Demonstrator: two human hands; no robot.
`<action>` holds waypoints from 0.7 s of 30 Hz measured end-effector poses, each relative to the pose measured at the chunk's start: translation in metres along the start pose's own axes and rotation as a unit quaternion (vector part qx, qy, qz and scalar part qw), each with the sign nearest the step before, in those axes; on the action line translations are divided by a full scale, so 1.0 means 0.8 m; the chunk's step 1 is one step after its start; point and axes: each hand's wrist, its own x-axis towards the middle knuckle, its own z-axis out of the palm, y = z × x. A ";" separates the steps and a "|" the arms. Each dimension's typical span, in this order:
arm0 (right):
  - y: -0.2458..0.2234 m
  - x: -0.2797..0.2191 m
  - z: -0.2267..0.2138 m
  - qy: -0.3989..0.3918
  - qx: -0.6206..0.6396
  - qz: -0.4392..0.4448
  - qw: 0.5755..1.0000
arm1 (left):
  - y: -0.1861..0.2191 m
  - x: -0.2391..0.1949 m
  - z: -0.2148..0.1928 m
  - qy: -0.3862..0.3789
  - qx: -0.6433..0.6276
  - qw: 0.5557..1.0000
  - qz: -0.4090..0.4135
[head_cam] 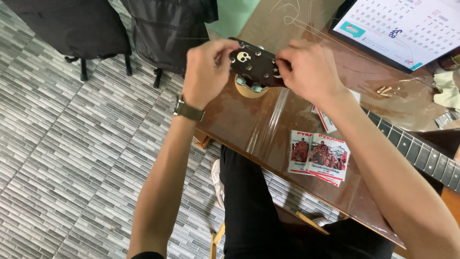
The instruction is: The person is changing the strings on an acoustic guitar. They insert a new string into the tuning peg, wind it around the post, and tighten it by turning the peg. This process is repeated for multiple strings on the headstock.
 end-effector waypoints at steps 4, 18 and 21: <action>0.003 -0.010 0.011 0.061 -0.021 -0.028 0.998 | -0.018 0.017 -0.027 0.117 -0.019 0.990 -0.071; -0.011 0.005 -0.024 -0.114 0.128 -0.019 0.985 | -0.093 0.025 -0.021 -0.102 0.067 0.990 -0.065; -0.017 0.012 -0.027 -0.142 0.112 -0.009 0.984 | -0.086 0.027 -0.025 -0.144 0.049 0.976 -0.159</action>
